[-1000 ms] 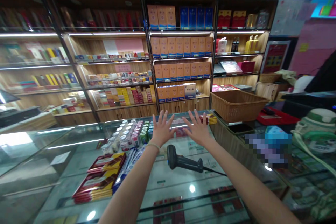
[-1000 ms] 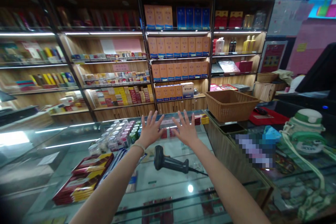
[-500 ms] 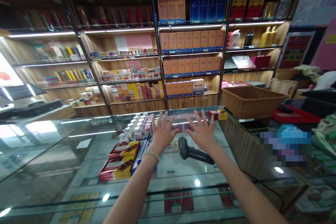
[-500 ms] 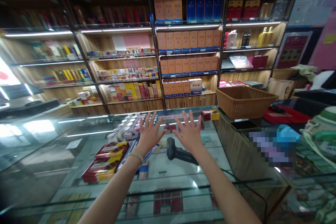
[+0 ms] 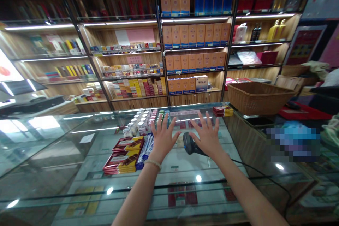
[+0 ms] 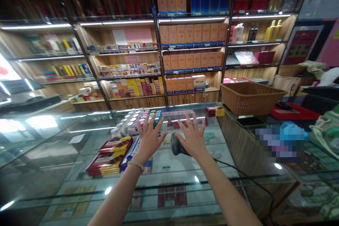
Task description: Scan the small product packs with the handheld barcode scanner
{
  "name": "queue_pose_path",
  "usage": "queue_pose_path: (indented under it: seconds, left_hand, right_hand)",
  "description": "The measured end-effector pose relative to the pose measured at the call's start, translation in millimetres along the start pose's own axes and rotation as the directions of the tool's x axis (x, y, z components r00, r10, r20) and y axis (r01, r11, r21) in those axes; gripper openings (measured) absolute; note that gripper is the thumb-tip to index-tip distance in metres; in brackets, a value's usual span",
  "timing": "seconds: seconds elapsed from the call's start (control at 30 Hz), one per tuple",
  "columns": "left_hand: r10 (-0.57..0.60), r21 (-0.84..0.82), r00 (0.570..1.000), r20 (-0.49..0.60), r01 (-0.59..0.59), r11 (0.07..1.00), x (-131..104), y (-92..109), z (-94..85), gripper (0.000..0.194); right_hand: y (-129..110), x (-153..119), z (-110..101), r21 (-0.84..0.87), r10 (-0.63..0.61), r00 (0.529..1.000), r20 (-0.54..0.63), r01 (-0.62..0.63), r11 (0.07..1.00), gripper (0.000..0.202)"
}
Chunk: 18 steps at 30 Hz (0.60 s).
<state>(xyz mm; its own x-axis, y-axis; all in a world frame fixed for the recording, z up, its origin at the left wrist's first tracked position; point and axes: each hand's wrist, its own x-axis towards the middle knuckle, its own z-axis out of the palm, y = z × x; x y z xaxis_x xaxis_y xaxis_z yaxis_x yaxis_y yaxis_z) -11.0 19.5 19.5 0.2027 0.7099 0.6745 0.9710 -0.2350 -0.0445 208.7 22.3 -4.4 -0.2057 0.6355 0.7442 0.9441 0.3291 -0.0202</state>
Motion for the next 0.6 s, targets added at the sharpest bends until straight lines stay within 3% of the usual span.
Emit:
queue_pose_path:
  seconds: [0.3, 0.6]
  left_hand:
    - [-0.017, -0.006, 1.000, -0.006, 0.017, 1.000, -2, 1, -4.7, 0.062]
    - [-0.004, 0.010, 1.000, -0.002, 0.004, 1.000, -4, -9, -27.9, 0.060]
  right_hand:
    - [-2, -1, -6, -0.012, 0.007, 0.999, 0.031, -0.007, 1.000, 0.057]
    - [-22, -1, -19, 0.003, -0.013, 0.998, 0.065, 0.013, 1.000, 0.056]
